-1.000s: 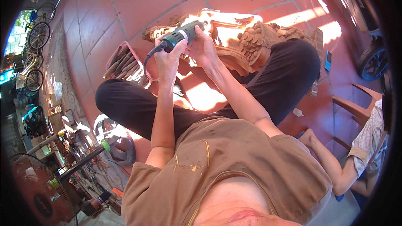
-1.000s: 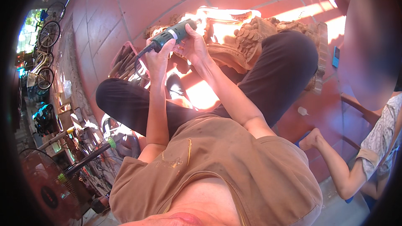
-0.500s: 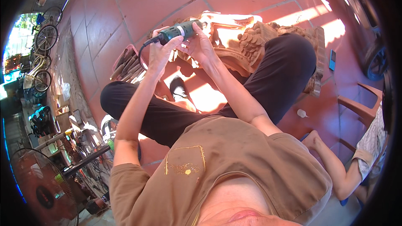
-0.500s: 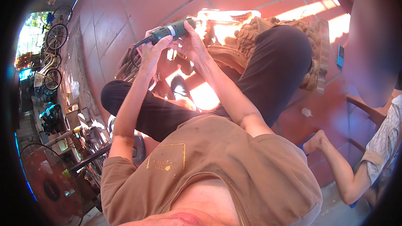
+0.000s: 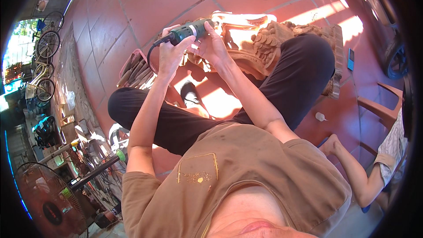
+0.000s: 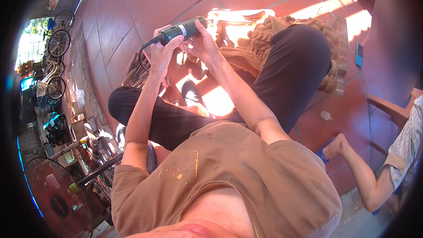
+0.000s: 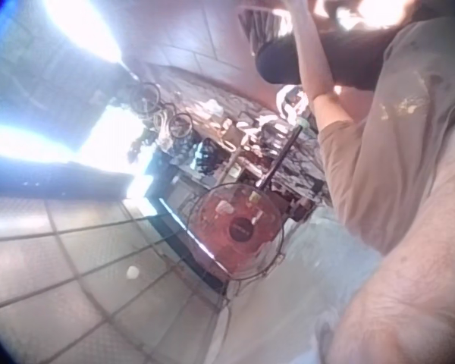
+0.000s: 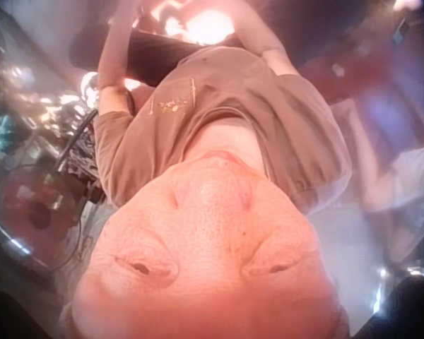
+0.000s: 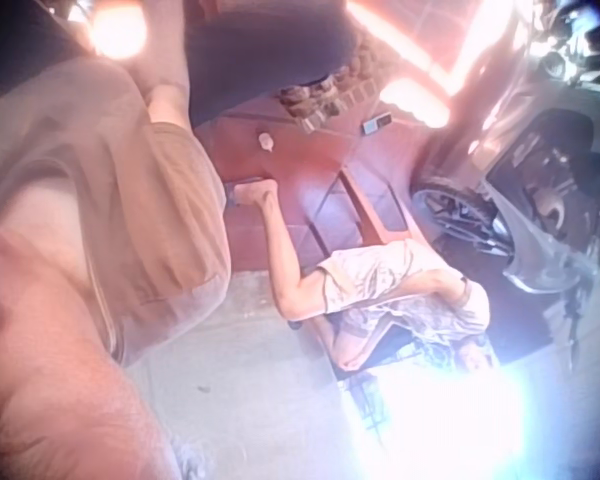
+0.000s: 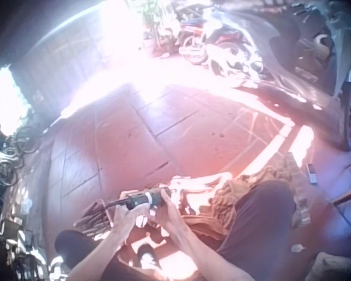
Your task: The person sits cross-legged on the floor and uses a handheld rotary tool to carve details into a large wooden sculpture. They hold the tool with both hands and carefully guide it along the surface of the wood, focusing on refining the intricate patterns.
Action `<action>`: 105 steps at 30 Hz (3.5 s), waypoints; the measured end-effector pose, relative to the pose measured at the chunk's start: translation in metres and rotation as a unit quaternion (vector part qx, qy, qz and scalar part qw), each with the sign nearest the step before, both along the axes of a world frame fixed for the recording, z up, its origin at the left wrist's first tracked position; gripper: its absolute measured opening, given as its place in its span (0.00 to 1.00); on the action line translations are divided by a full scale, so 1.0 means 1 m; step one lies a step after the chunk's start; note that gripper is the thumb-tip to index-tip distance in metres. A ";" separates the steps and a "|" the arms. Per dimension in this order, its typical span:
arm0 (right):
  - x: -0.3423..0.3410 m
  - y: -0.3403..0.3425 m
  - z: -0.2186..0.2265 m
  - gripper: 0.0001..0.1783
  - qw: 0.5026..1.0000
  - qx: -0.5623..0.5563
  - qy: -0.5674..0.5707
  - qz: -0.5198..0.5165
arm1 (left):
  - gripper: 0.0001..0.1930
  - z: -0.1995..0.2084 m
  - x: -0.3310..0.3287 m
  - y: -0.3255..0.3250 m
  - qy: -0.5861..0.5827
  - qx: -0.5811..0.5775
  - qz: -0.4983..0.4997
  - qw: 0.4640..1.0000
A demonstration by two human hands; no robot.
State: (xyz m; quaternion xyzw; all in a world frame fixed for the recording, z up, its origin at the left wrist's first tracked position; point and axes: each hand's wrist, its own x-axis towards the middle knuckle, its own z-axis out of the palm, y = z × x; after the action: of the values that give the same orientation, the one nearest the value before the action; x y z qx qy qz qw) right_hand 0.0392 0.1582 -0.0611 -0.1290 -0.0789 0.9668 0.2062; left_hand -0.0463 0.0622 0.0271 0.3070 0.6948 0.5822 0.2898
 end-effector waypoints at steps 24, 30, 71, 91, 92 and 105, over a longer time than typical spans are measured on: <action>0.006 -0.004 0.008 0.23 0.999 -0.034 0.016 -0.008 | 0.27 0.008 0.000 -0.001 0.008 -0.012 0.003 1.000; 0.000 0.001 0.001 0.23 1.000 -0.029 0.009 -0.002 | 0.27 0.000 0.001 0.000 0.021 0.000 0.006 1.000; -0.011 0.008 -0.005 0.27 0.996 0.051 -0.064 -0.026 | 0.27 0.012 0.001 0.005 0.039 0.001 0.000 0.999; -0.003 0.003 -0.001 0.26 0.998 0.032 -0.048 -0.033 | 0.27 0.011 0.000 0.004 0.063 -0.016 -0.009 0.998; -0.005 0.004 -0.002 0.26 0.998 0.032 -0.048 -0.033 | 0.27 0.010 -0.001 0.005 0.066 -0.019 -0.007 0.998; -0.004 0.006 -0.002 0.25 0.997 0.043 -0.066 -0.022 | 0.27 0.015 0.008 0.003 0.094 -0.006 -0.021 0.995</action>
State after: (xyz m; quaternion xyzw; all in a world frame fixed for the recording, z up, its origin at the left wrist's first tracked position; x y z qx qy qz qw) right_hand 0.0353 0.1645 -0.0629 -0.1855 -0.1308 0.9470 0.2273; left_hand -0.0379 0.0656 0.0419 0.3732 0.7157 0.5403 0.2376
